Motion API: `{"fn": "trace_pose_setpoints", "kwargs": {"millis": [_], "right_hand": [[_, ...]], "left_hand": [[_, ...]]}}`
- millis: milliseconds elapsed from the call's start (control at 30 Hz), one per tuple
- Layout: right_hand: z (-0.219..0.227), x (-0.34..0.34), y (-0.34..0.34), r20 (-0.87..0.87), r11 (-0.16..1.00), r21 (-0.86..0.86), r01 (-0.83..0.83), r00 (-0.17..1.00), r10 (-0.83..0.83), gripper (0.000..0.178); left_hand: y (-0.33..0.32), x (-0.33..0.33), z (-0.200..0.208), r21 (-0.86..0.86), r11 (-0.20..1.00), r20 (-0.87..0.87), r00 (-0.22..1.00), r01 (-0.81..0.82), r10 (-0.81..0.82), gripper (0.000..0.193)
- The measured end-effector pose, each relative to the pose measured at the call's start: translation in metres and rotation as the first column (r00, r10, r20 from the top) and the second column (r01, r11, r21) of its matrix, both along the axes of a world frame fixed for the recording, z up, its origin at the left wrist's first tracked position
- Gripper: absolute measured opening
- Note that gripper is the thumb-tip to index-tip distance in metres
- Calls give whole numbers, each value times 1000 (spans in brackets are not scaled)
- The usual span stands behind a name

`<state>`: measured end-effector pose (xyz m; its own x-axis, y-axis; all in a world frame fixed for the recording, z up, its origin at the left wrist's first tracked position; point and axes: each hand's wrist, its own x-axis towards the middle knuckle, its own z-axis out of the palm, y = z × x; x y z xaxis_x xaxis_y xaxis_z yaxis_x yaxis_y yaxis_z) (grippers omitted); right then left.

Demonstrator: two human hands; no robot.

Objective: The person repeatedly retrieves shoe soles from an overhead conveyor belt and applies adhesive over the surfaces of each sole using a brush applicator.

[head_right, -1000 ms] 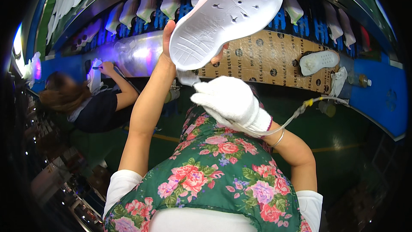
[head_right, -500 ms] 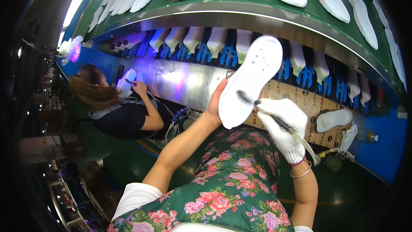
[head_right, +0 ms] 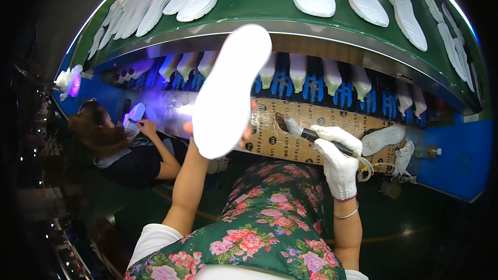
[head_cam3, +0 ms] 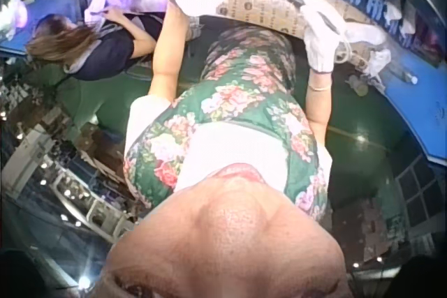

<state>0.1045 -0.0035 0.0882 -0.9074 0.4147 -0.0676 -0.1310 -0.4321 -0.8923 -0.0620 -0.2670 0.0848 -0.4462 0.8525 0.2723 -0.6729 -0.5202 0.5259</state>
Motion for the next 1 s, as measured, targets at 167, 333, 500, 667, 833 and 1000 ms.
{"fn": "trace_pose_setpoints", "kwargs": {"millis": [167,333,500,667,833,1000], "right_hand": [[-37,2,-19,121,993,106,-48,992,35,19],[-64,11,-40,211,969,215,-121,975,75,16],[-69,21,-49,294,989,65,-136,949,111,17],[-72,19,-60,285,973,76,-218,940,188,18],[-72,14,-63,267,963,143,-230,945,187,17],[-82,22,-54,319,991,-19,-134,938,133,19]], "left_hand": [[76,-84,52,181,973,303,949,-145,85,111],[114,-69,79,120,962,647,754,-246,112,97],[95,-70,70,-33,151,-887,98,-988,452,78],[110,-144,70,171,-52,-981,-165,-984,-100,99],[127,-167,72,260,-54,-956,-249,-964,-155,100],[37,-162,78,697,-259,-685,-514,-669,-516,61]]}}
